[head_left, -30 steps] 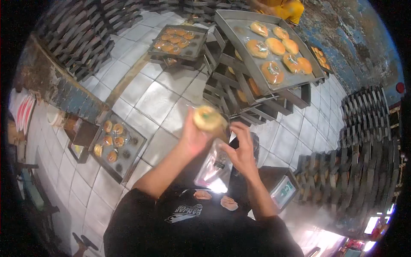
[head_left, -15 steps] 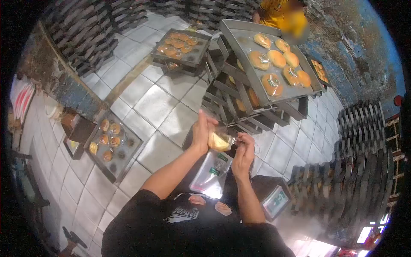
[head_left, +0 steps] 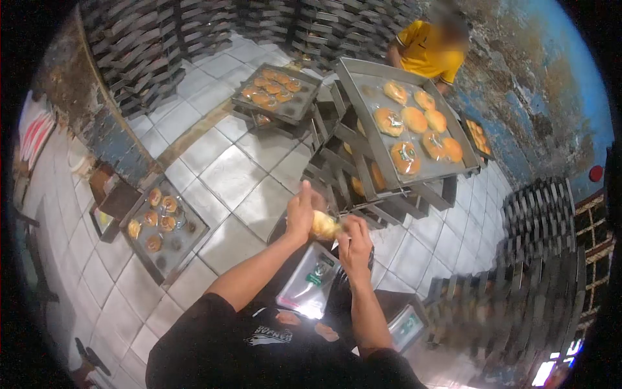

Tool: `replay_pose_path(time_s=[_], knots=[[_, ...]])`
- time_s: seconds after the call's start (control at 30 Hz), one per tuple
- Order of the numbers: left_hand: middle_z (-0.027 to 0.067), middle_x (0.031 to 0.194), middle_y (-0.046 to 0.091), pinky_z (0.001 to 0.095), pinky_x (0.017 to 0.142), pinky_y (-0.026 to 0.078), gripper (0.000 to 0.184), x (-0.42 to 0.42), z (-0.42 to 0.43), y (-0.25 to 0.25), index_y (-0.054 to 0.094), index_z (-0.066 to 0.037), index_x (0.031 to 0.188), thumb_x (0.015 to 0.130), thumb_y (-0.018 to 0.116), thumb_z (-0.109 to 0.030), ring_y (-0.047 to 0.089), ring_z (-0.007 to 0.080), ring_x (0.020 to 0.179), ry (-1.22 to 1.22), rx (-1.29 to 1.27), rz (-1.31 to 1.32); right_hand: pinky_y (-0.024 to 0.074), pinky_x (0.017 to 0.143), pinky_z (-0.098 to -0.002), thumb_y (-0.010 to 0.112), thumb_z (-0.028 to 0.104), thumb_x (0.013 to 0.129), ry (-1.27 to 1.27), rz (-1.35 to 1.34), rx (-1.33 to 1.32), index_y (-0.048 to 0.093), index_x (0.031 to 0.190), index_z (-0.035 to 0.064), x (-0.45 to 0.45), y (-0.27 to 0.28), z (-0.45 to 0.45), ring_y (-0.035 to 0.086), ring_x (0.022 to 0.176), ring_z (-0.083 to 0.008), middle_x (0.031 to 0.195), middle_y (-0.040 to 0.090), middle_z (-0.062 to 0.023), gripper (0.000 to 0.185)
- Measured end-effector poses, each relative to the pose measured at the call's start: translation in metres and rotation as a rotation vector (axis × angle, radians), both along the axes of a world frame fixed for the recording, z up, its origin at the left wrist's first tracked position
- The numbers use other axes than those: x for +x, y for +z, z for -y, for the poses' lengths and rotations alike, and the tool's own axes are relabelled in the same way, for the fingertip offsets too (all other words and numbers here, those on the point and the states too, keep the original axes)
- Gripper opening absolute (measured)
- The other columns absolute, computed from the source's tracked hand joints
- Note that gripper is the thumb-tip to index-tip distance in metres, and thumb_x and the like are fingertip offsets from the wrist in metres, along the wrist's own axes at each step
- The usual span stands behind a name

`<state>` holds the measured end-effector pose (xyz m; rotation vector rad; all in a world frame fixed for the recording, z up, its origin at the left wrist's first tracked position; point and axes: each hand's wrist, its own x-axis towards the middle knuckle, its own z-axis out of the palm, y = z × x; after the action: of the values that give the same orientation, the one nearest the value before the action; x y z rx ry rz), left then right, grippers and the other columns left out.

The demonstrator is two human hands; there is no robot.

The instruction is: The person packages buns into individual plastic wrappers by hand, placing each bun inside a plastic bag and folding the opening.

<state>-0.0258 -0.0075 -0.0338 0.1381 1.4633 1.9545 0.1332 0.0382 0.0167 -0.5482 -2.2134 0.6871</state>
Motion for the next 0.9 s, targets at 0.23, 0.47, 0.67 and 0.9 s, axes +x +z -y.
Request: replay_pose_path(time_s=[0.23, 0.47, 0.67, 0.9], knots=[[0.0087, 0.101, 0.073, 0.0295, 0.084, 0.055, 0.048, 0.016, 0.004, 0.009, 0.07, 0.0, 0.106, 0.111, 0.046, -0.042, 0.068, 0.0152, 0.092, -0.133, 0.289, -0.228, 0.0501, 0.072, -0.0379, 0.059, 0.013, 0.103, -0.144, -0.021, -0.238, 0.064, 0.093, -0.0023, -0.003, -0.01, -0.036, 0.064, 0.079, -0.0271, 0.088, 0.064, -0.0156, 0.019], [0.0095, 0.098, 0.073, 0.0306, 0.084, 0.056, 0.035, 0.008, -0.003, 0.001, 0.068, 0.0, 0.106, 0.112, 0.048, -0.027, 0.069, 0.0159, 0.09, -0.106, 0.264, -0.277, 0.0505, 0.071, -0.0368, 0.058, 0.016, 0.105, -0.196, -0.171, -0.713, 0.063, 0.097, -0.0028, -0.007, -0.001, -0.023, 0.063, 0.076, -0.0246, 0.086, 0.064, -0.015, 0.021], [0.0096, 0.091, 0.072, 0.0286, 0.08, 0.055, 0.032, 0.005, 0.012, 0.039, 0.067, 0.001, 0.1, 0.11, 0.05, -0.024, 0.068, 0.0136, 0.085, -0.206, 0.362, -0.151, 0.0474, 0.066, -0.0379, 0.064, 0.014, 0.1, -0.089, -0.095, 0.059, 0.063, 0.093, -0.003, -0.01, 0.065, -0.007, 0.059, 0.071, -0.0322, 0.083, 0.062, -0.0175, 0.018], [0.0097, 0.11, 0.068, 0.0309, 0.082, 0.05, 0.021, -0.009, 0.062, 0.014, 0.072, 0.005, 0.09, 0.099, 0.065, -0.013, 0.064, 0.0152, 0.097, -0.025, -0.114, -0.802, 0.0348, 0.05, -0.026, 0.065, 0.023, 0.103, -0.087, -0.078, -1.071, 0.064, 0.082, 0.0075, 0.019, -0.002, -0.018, 0.046, 0.056, -0.0053, 0.065, 0.051, 0.0059, 0.026]])
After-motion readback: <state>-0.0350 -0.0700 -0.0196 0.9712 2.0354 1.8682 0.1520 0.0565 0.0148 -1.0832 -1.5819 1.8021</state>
